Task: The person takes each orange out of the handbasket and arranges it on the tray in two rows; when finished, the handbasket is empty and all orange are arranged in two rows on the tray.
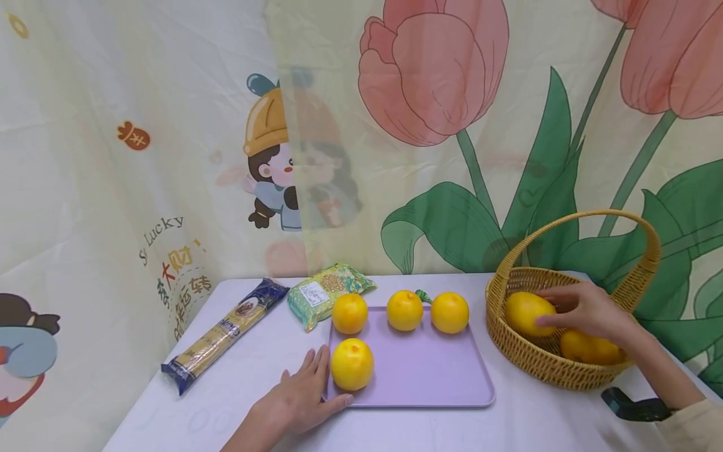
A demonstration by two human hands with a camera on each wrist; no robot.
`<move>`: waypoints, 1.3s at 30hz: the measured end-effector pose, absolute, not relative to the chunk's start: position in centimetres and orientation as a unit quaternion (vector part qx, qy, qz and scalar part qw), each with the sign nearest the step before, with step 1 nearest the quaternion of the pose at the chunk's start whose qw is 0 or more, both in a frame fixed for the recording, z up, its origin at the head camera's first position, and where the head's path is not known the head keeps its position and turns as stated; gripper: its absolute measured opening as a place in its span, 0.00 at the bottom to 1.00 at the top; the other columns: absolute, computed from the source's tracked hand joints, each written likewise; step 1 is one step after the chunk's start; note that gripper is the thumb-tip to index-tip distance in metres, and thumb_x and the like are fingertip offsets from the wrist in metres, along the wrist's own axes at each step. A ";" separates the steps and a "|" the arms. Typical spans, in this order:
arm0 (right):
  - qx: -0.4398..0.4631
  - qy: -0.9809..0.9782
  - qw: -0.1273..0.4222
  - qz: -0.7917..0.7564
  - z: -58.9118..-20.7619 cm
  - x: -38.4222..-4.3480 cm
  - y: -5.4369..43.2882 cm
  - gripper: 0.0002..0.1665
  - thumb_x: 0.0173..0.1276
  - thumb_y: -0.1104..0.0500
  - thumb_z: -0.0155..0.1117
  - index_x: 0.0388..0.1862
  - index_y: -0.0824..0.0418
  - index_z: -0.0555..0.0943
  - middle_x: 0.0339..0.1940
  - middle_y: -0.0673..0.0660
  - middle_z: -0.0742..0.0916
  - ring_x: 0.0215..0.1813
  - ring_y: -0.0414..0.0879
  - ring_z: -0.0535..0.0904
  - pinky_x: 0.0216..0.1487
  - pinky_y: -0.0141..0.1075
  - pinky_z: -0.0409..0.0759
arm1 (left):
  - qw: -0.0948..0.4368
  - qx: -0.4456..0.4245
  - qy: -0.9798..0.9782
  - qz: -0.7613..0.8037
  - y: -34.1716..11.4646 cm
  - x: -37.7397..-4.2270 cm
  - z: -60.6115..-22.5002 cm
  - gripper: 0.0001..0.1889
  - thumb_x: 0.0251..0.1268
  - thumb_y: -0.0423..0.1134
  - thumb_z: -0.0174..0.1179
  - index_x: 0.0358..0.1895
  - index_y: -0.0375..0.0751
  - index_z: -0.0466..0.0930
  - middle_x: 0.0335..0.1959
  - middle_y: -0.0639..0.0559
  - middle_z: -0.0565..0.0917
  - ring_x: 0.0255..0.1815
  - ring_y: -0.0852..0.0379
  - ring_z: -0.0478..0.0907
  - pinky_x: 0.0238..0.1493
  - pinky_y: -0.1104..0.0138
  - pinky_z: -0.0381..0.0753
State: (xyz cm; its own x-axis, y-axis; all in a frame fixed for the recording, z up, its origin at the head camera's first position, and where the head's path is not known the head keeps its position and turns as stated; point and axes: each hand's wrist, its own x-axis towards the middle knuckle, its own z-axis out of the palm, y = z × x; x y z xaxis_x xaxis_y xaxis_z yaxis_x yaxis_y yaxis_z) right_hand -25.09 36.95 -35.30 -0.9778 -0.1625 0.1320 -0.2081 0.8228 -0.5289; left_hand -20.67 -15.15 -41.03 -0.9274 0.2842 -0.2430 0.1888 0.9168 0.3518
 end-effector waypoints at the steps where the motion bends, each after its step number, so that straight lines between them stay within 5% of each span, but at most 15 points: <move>1: 0.093 -0.949 0.039 0.300 -35.3 -24.8 37.0 0.41 0.70 0.49 0.80 0.71 0.76 0.78 0.59 0.73 0.88 0.55 0.63 0.87 0.44 0.33 0.86 | 0.146 0.123 0.968 0.163 -15.1 -20.7 -41.0 0.57 0.69 0.68 0.67 0.85 0.29 0.56 0.85 0.32 0.61 0.86 0.32 0.55 0.76 0.24 0.55; 8: 0.070 -0.916 0.033 0.394 -35.3 -23.6 37.3 0.41 0.80 0.53 0.70 0.79 0.76 0.68 0.65 0.74 0.85 0.49 0.34 0.86 0.45 0.34 0.89 | 0.140 0.127 0.969 0.160 -15.2 -20.6 -41.1 0.56 0.70 0.69 0.66 0.84 0.29 0.56 0.85 0.33 0.61 0.87 0.33 0.56 0.76 0.25 0.57; 12: 0.075 -0.891 0.041 0.446 -35.5 -23.3 37.4 0.37 0.81 0.57 0.68 0.79 0.76 0.68 0.56 0.52 0.91 0.46 0.34 0.88 0.46 0.35 0.91 | 0.132 0.129 0.970 0.158 -15.3 -20.5 -41.0 0.56 0.70 0.69 0.65 0.84 0.28 0.57 0.85 0.33 0.61 0.87 0.33 0.56 0.76 0.25 0.57; 16: 0.092 -0.866 0.050 0.488 -35.6 -22.9 37.6 0.25 0.82 0.61 0.66 0.75 0.54 0.81 0.50 0.32 0.89 0.47 0.36 0.89 0.46 0.33 0.91 | 0.130 0.129 0.971 0.155 -15.3 -20.4 -41.1 0.56 0.71 0.68 0.65 0.84 0.28 0.57 0.85 0.33 0.61 0.87 0.34 0.56 0.76 0.25 0.58; 19: 0.109 -0.851 0.052 0.512 -35.6 -22.5 37.6 0.27 0.82 0.64 0.64 0.67 0.33 0.83 0.52 0.32 0.89 0.48 0.36 0.90 0.47 0.31 0.90 | 0.131 0.128 0.971 0.153 -15.2 -20.5 -41.1 0.56 0.71 0.69 0.65 0.84 0.28 0.57 0.86 0.33 0.61 0.87 0.34 0.55 0.77 0.26 0.58; 21: 0.117 -0.844 0.055 0.520 -35.5 -22.2 37.2 0.30 0.82 0.65 0.64 0.64 0.27 0.82 0.53 0.32 0.89 0.49 0.36 0.90 0.48 0.30 0.89 | 0.130 0.127 0.972 0.151 -15.2 -20.5 -41.1 0.56 0.71 0.69 0.64 0.84 0.29 0.57 0.86 0.33 0.60 0.87 0.34 0.55 0.77 0.26 0.58; 30: 0.195 -0.787 0.049 0.583 -35.6 -21.5 32.6 0.31 0.80 0.72 0.62 0.72 0.43 0.83 0.59 0.42 0.91 0.54 0.42 0.91 0.54 0.30 0.88 | 0.131 0.128 0.972 0.150 -15.2 -20.6 -41.0 0.56 0.71 0.69 0.64 0.84 0.28 0.56 0.85 0.33 0.61 0.87 0.34 0.55 0.76 0.26 0.58; 39: 0.221 -0.759 -0.015 0.612 -36.8 -21.2 26.8 0.32 0.81 0.68 0.63 0.80 0.51 0.77 0.63 0.44 0.89 0.58 0.44 0.90 0.56 0.38 0.90 | 0.138 0.126 0.970 0.155 -15.2 -20.6 -41.1 0.56 0.70 0.68 0.66 0.84 0.29 0.56 0.85 0.33 0.62 0.87 0.33 0.56 0.76 0.25 0.57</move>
State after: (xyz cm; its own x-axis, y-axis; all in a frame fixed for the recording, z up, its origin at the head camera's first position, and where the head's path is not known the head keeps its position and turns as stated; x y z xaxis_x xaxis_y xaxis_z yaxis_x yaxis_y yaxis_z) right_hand -21.22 26.80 -36.79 -0.9016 -0.3547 0.2475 -0.3170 0.1529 -0.9360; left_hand -20.61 -15.20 -41.11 -0.9304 0.2871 -0.2280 0.2017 0.9201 0.3358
